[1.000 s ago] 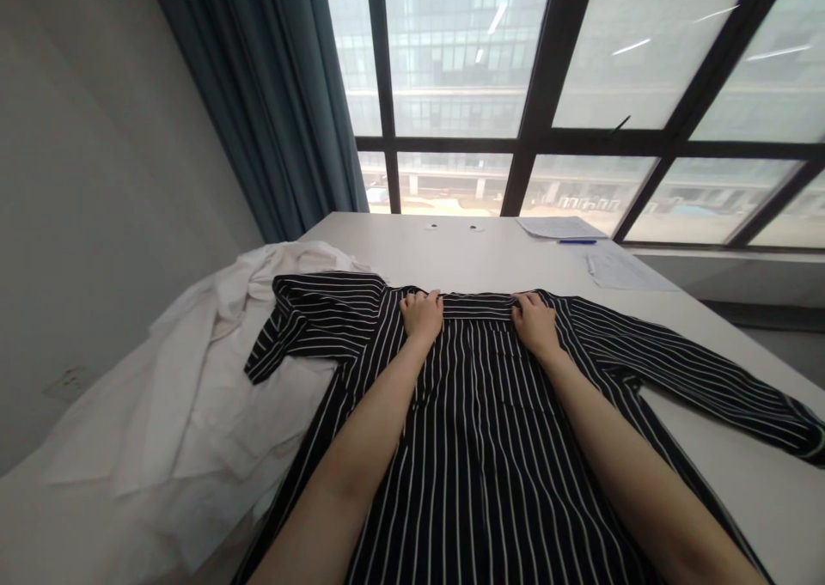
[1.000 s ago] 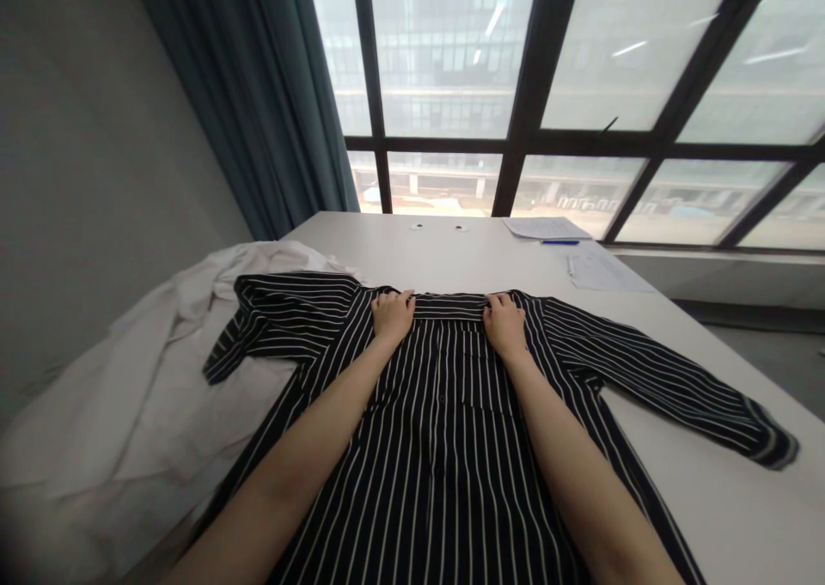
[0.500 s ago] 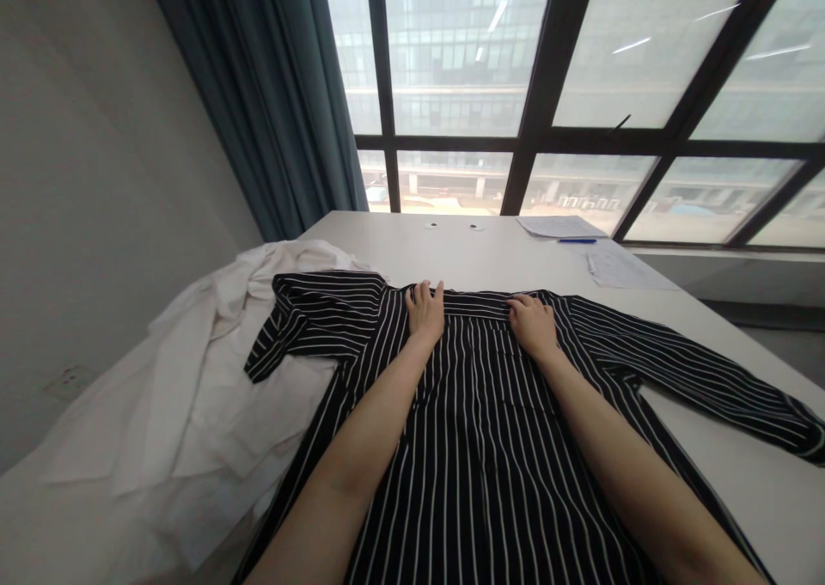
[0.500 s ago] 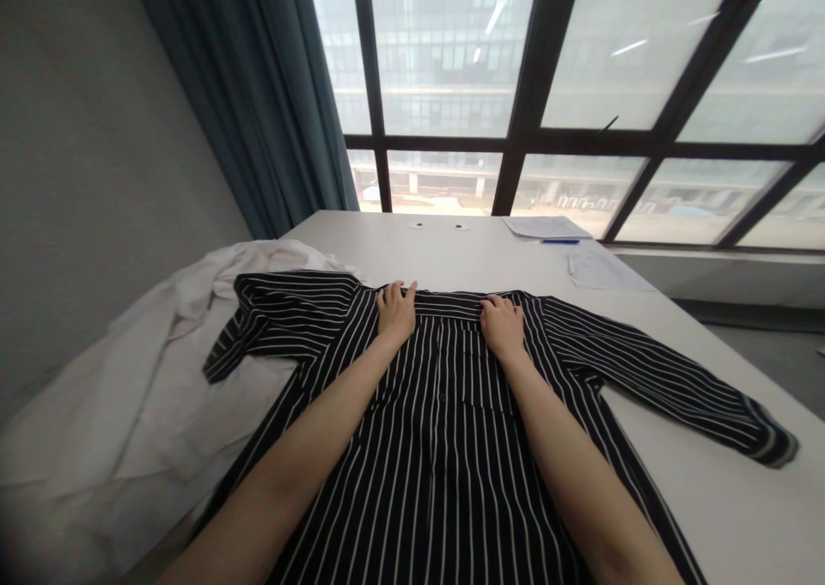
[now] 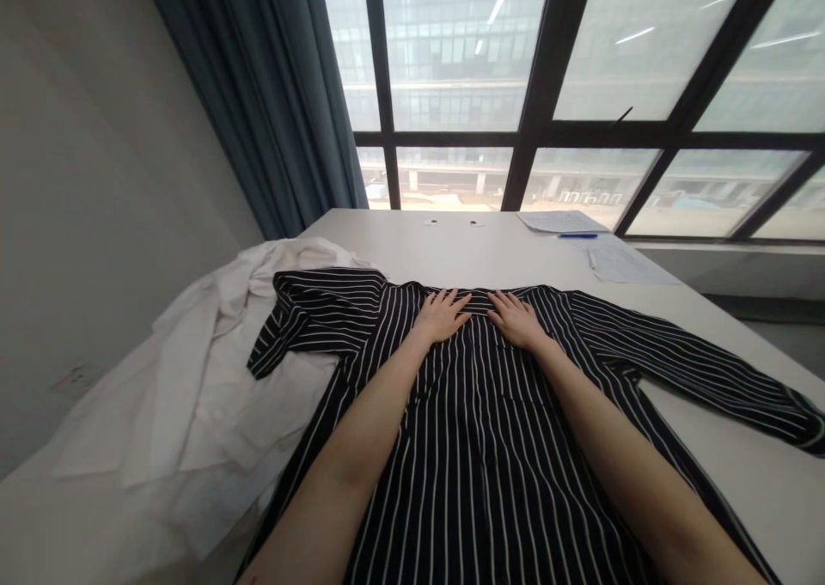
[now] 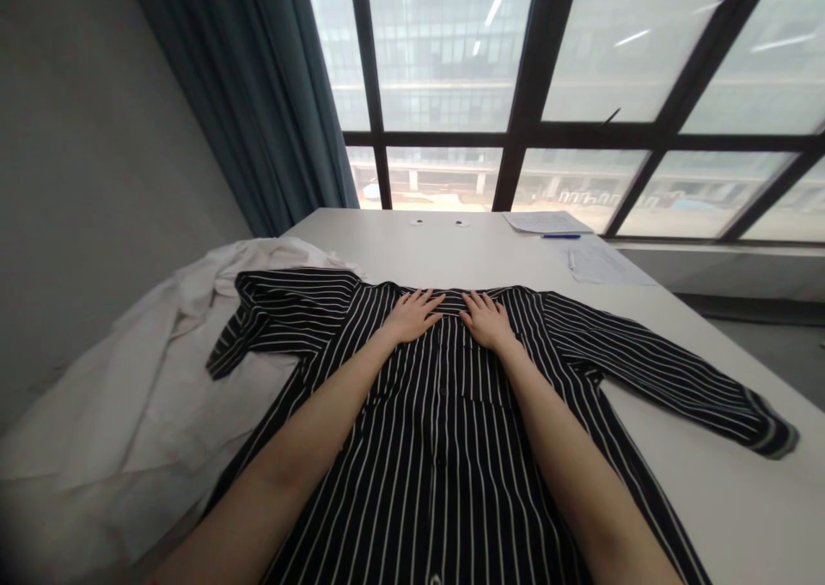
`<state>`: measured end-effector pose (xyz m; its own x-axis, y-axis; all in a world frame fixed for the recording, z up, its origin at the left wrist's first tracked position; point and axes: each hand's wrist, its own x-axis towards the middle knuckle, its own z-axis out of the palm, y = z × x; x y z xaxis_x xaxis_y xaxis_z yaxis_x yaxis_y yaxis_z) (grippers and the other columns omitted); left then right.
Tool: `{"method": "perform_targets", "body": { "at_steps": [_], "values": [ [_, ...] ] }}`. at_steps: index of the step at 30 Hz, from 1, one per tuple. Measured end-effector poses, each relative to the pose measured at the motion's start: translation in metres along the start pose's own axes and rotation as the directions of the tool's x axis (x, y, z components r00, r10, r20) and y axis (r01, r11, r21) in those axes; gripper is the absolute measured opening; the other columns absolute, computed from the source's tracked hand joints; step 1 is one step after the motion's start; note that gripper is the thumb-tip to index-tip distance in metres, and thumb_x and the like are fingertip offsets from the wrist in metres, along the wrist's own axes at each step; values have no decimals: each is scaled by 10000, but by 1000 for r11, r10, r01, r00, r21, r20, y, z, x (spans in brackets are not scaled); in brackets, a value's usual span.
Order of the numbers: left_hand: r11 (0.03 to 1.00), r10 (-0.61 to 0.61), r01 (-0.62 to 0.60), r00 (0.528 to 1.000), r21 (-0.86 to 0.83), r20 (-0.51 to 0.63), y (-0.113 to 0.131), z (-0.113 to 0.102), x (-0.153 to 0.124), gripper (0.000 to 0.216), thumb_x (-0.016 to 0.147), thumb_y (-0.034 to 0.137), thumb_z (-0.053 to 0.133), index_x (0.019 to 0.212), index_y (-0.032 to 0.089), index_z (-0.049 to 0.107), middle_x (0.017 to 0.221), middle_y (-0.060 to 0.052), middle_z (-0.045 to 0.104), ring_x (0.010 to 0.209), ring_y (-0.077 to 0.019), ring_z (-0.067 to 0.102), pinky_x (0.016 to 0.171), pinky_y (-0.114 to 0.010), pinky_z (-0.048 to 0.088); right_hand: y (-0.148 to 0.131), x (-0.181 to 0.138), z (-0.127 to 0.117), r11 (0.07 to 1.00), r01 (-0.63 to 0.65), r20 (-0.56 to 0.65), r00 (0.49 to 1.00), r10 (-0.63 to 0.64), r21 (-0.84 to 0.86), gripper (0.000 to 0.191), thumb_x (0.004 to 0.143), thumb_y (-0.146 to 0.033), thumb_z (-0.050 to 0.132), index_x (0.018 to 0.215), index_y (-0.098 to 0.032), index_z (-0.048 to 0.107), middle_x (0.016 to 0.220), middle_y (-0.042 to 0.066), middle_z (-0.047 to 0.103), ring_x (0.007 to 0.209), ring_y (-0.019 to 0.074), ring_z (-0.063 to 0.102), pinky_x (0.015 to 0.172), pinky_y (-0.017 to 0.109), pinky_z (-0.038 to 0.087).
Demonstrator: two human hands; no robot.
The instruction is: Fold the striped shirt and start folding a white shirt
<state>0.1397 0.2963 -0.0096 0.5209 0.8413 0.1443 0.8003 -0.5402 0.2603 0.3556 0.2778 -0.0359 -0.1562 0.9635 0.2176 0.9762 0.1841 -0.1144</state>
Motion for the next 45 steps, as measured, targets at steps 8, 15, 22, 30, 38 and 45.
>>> {"method": "perform_targets", "body": {
  "at_steps": [8, 15, 22, 30, 38, 45],
  "values": [
    [1000, -2, 3, 1000, 25, -9, 2, -1, -3, 541, 980, 493, 346, 1481, 292, 342, 1539, -59, 358, 1435, -278, 269, 1160, -487, 172, -4, -4, -4, 998, -49, -37, 998, 47, -33, 518, 955, -311, 307, 1457, -224, 401, 1518, 97, 394, 1393, 304, 336, 1083, 571, 272],
    [995, 85, -82, 996, 61, -39, 6, -1, -3, 488, 978, 379, 374, 1457, 285, 383, 1565, -29, 308, 1465, -234, 194, 1184, -455, 109, -10, -7, -13, 997, 55, -8, 998, -56, -48, 551, 913, -191, 319, 1455, -260, 398, 1522, 40, 394, 1399, 255, 333, 1119, 583, 183],
    [979, 146, -157, 985, 131, 89, 6, -5, -2, 515, 994, 383, 292, 1495, 263, 289, 1568, -3, 298, 1447, -174, 241, 1191, -438, 132, -13, -8, -17, 998, 43, 18, 999, -42, -53, 535, 918, -199, 314, 1441, -247, 415, 1514, 41, 407, 1384, 242, 356, 1120, 578, 180],
    [983, 40, -60, 992, 173, 118, 24, -6, 12, 619, 971, 539, 278, 1486, 198, 315, 1535, -103, 352, 1414, -280, 294, 1156, -524, 186, -12, -7, -15, 995, -50, 49, 997, 55, -89, 522, 986, -336, 212, 1486, -260, 342, 1549, 24, 348, 1406, 254, 313, 1124, 545, 213],
    [985, 9, -52, 968, 165, 251, 11, -10, 16, 683, 960, 620, 170, 1539, 259, 156, 1614, -49, 102, 1484, -237, 106, 1172, -526, 133, -3, -5, -14, 987, -120, 140, 981, 134, -103, 570, 977, -369, 177, 1526, -233, 254, 1588, 28, 253, 1442, 257, 232, 1133, 526, 219],
    [968, -177, 117, 946, 222, 273, -40, -29, 7, 680, 974, 566, 137, 1544, 195, 142, 1606, -108, 84, 1482, -272, 89, 1158, -568, 126, 2, -3, -19, 989, -121, 229, 964, 136, -82, 621, 977, -483, 154, 1542, -231, 196, 1608, 18, 182, 1466, 256, 161, 1149, 513, 196]
  ]
}}
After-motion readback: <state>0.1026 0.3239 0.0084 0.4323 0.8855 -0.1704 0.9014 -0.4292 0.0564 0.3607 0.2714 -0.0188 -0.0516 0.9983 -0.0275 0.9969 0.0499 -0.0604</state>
